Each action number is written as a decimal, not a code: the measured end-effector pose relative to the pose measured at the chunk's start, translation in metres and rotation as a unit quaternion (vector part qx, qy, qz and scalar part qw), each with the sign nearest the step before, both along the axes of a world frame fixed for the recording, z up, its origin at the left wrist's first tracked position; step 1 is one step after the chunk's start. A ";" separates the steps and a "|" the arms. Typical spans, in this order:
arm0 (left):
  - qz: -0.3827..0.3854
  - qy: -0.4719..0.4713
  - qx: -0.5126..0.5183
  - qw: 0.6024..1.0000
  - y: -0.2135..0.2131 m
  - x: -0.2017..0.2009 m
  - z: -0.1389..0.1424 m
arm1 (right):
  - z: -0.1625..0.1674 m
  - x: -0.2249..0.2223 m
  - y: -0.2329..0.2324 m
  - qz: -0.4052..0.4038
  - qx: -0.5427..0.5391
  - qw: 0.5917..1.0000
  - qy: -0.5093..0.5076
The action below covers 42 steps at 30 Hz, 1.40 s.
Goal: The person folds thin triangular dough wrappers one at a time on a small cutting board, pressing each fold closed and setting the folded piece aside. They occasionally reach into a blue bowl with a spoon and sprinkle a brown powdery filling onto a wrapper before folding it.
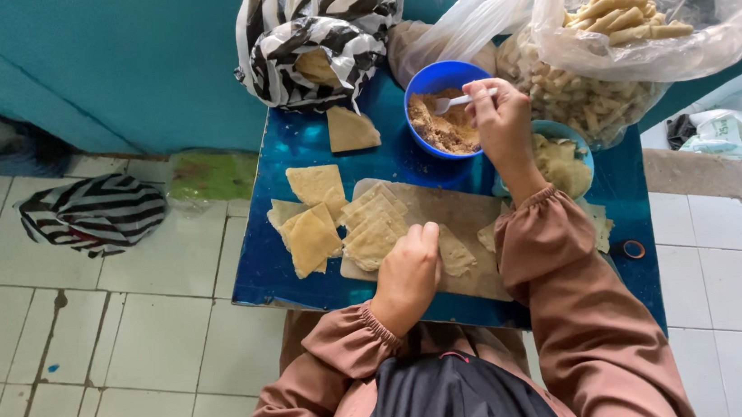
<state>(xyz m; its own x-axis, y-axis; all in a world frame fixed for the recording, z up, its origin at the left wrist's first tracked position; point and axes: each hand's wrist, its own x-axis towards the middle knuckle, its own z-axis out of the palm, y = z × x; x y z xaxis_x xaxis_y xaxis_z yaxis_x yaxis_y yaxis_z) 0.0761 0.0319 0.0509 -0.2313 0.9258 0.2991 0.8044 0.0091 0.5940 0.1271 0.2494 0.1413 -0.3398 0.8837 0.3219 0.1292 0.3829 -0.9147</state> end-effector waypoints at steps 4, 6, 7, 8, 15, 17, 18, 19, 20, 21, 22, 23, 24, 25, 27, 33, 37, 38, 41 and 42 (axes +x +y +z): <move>-0.012 -0.036 0.008 0.999 -0.003 -0.003 0.001 | -0.006 0.008 0.005 -0.036 -0.061 0.994 0.088; -0.016 -0.044 0.023 0.999 -0.004 -0.003 0.002 | -0.009 0.017 0.009 -0.049 -0.053 0.992 0.102; -0.017 -0.049 0.030 0.998 -0.004 -0.003 0.003 | -0.009 0.022 0.010 -0.055 -0.050 0.991 0.109; -0.018 -0.053 0.027 0.998 -0.004 -0.003 0.003 | -0.011 0.026 0.011 -0.057 -0.055 0.990 0.121; -0.027 -0.103 0.034 0.994 -0.014 -0.010 0.005 | -0.016 0.086 -0.007 -0.032 -0.154 0.963 0.219; -0.030 -0.120 0.036 0.992 -0.018 -0.012 0.006 | -0.019 0.108 -0.029 -0.007 -0.178 0.957 0.229; -0.033 -0.126 0.041 0.991 -0.020 -0.013 0.006 | -0.022 0.119 -0.043 0.010 -0.184 0.957 0.226; -0.036 -0.131 0.047 0.990 -0.021 -0.015 0.008 | -0.026 0.129 -0.057 0.027 -0.188 0.956 0.223; -0.035 -0.133 0.043 0.990 -0.022 -0.015 0.009 | -0.029 0.137 -0.071 0.021 -0.217 0.953 0.209; -0.035 -0.137 0.038 0.989 -0.023 -0.016 0.010 | -0.034 0.145 -0.084 0.015 -0.246 0.949 0.195; -0.033 -0.140 0.033 0.989 -0.025 -0.016 0.012 | -0.038 0.150 -0.096 0.020 -0.257 0.948 0.188; -0.032 -0.148 0.042 0.988 -0.026 -0.016 0.013 | -0.043 0.154 -0.107 0.025 -0.269 0.946 0.182; -0.032 -0.155 0.051 0.986 -0.027 -0.016 0.014 | -0.047 0.158 -0.117 0.029 -0.280 0.943 0.176; -0.030 -0.163 0.060 0.984 -0.028 -0.016 0.015 | -0.050 0.161 -0.126 0.040 -0.271 0.948 0.164; -0.020 -0.174 0.055 0.983 -0.028 -0.016 0.017 | -0.055 0.164 -0.141 0.061 -0.250 0.956 0.140; -0.009 -0.186 0.072 0.980 -0.026 -0.016 0.015 | -0.047 0.165 -0.166 0.129 -0.039 0.991 -0.020; -0.006 -0.199 0.079 0.977 -0.025 -0.017 0.014 | -0.034 0.163 -0.171 0.161 0.086 0.978 -0.097; -0.006 -0.202 0.079 0.976 -0.026 -0.017 0.014 | -0.031 0.163 -0.172 0.166 0.123 0.971 -0.120; -0.007 -0.220 0.073 0.973 -0.026 -0.016 0.016 | -0.027 0.160 -0.173 0.181 0.188 0.954 -0.147; -0.008 -0.232 0.068 0.970 -0.026 -0.016 0.017 | -0.027 0.159 -0.173 0.187 0.203 0.949 -0.150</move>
